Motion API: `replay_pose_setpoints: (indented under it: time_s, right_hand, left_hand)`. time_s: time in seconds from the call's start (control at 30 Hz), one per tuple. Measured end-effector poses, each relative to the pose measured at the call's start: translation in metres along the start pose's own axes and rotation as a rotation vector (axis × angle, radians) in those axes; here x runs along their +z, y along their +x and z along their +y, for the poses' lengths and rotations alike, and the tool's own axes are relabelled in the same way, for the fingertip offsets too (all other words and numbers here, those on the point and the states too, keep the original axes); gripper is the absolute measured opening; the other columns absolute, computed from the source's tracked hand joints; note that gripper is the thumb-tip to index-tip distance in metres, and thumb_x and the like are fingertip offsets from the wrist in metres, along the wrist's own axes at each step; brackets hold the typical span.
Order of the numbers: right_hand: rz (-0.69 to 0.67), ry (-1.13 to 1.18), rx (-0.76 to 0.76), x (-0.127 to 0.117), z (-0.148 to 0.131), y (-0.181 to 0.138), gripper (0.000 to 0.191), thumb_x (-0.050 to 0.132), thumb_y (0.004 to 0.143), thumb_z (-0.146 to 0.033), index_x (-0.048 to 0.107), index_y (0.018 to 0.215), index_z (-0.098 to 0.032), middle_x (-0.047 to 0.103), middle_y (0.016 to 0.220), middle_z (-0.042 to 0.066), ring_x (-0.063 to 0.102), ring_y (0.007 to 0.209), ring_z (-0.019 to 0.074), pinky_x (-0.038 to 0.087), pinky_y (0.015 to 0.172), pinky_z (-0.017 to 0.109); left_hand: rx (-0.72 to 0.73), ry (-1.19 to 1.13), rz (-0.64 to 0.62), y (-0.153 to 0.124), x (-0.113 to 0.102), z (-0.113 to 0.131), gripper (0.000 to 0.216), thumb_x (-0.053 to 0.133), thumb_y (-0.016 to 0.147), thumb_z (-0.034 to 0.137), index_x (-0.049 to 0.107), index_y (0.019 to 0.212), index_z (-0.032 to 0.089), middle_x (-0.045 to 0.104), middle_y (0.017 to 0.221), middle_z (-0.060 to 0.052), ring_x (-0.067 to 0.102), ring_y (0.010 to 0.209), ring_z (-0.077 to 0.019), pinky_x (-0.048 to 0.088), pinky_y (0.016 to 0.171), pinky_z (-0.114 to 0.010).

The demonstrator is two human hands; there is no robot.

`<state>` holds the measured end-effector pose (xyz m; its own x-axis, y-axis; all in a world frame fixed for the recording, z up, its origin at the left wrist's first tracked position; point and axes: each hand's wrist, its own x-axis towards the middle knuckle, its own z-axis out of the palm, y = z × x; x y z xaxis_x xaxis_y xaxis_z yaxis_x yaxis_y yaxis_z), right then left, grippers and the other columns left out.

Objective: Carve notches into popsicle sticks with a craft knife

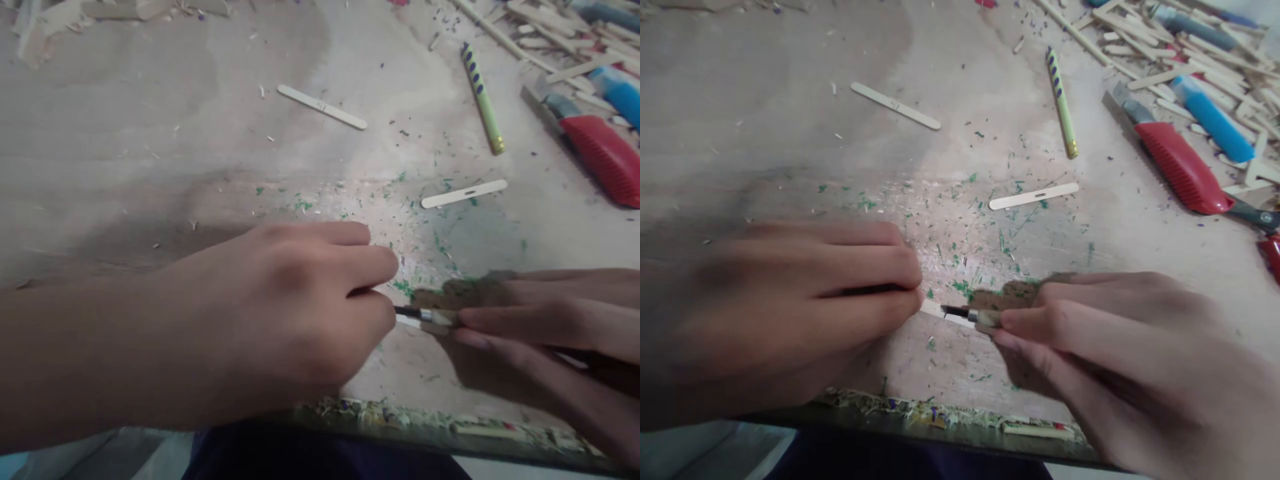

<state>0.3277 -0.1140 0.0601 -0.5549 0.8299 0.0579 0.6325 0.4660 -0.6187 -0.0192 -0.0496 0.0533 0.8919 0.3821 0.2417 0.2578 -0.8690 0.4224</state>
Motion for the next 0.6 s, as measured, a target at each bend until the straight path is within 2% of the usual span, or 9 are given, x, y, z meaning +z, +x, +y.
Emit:
replay_pose_setpoints:
  time_s: [0.1, 0.2, 0.3, 0.33, 0.4, 0.47, 0.53, 0.6]
  right_hand:
    - [-0.07, 0.081, 0.005, -0.002, -0.006, 0.02, 0.009, 0.079, 0.121, -0.038, 0.086, 0.117, -0.041, 0.093, 0.099, -0.005, 0.082, 0.066, 0.0144, 0.056, 0.047, 0.025]
    - [-0.062, 0.124, 0.08, -0.001, -0.013, 0.027, 0.012, 0.084, 0.119, -0.037, 0.085, 0.107, -0.038, 0.082, 0.075, -0.009, 0.067, 0.048, 0.0088, 0.045, 0.038, 0.019]
    - [-0.007, 0.134, 0.136, 0.002, -0.018, 0.03, 0.019, 0.085, 0.117, -0.037, 0.084, 0.099, -0.037, 0.069, 0.06, -0.01, 0.056, 0.038, 0.0081, 0.03, 0.029, 0.021]
    - [-0.003, 0.14, 0.132, 0.004, -0.019, 0.031, 0.02, 0.083, 0.118, -0.038, 0.084, 0.098, -0.037, 0.07, 0.06, -0.01, 0.056, 0.038, 0.008, 0.027, 0.028, 0.021]
    - [-0.009, 0.157, 0.103, 0.005, -0.02, 0.03, 0.02, 0.08, 0.121, -0.037, 0.083, 0.101, -0.037, 0.075, 0.066, -0.01, 0.059, 0.04, 0.0074, 0.032, 0.031, 0.019]
    - [-0.023, 0.15, 0.073, 0.003, -0.018, 0.028, 0.016, 0.081, 0.121, -0.034, 0.082, 0.105, -0.038, 0.083, 0.078, -0.009, 0.067, 0.047, 0.0084, 0.044, 0.038, 0.019]
    - [-0.041, 0.1, 0.024, -0.001, -0.014, 0.024, 0.011, 0.083, 0.119, -0.033, 0.08, 0.111, -0.04, 0.089, 0.09, -0.008, 0.076, 0.057, 0.0114, 0.053, 0.045, 0.022]
    - [-0.067, 0.033, -0.04, -0.005, -0.009, 0.022, 0.007, 0.08, 0.12, -0.035, 0.079, 0.117, -0.041, 0.091, 0.097, -0.005, 0.082, 0.067, 0.0158, 0.058, 0.048, 0.028]
  left_hand:
    - [0.041, -0.012, 0.002, -0.001, 0.001, -0.002, 0.046, 0.049, 0.113, -0.001, 0.076, 0.083, 0.021, 0.077, 0.096, -0.006, 0.07, 0.084, -0.0226, 0.057, 0.066, -0.04]
    - [0.065, 0.002, 0.033, -0.002, -0.001, -0.002, 0.046, 0.048, 0.107, -0.004, 0.071, 0.077, 0.022, 0.074, 0.091, -0.006, 0.065, 0.077, -0.0213, 0.052, 0.06, -0.039]
    - [0.065, 0.031, 0.002, 0.0, -0.005, 0.0, 0.043, 0.05, 0.106, -0.004, 0.072, 0.079, 0.022, 0.077, 0.092, -0.006, 0.068, 0.08, -0.021, 0.055, 0.063, -0.036]
    - [0.052, 0.036, -0.008, 0.002, -0.006, 0.001, 0.041, 0.054, 0.108, -0.002, 0.074, 0.082, 0.023, 0.077, 0.093, -0.005, 0.069, 0.082, -0.0213, 0.057, 0.066, -0.034]
    - [0.009, 0.033, -0.002, 0.008, -0.006, 0.002, 0.03, 0.065, 0.111, 0.007, 0.078, 0.09, 0.024, 0.079, 0.094, -0.006, 0.072, 0.087, -0.0228, 0.062, 0.072, -0.033]
    - [-0.036, 0.024, 0.043, 0.013, -0.002, 0.004, 0.019, 0.072, 0.112, 0.017, 0.08, 0.097, 0.025, 0.079, 0.096, -0.007, 0.074, 0.09, -0.0247, 0.066, 0.077, -0.033]
    - [-0.058, 0.022, 0.063, 0.017, 0.002, 0.004, 0.013, 0.075, 0.112, 0.023, 0.081, 0.101, 0.025, 0.079, 0.098, -0.008, 0.075, 0.092, -0.026, 0.068, 0.08, -0.035]
    - [-0.066, 0.024, 0.074, 0.017, 0.006, 0.004, 0.012, 0.075, 0.112, 0.024, 0.081, 0.102, 0.025, 0.079, 0.098, -0.008, 0.074, 0.093, -0.0261, 0.068, 0.08, -0.036]
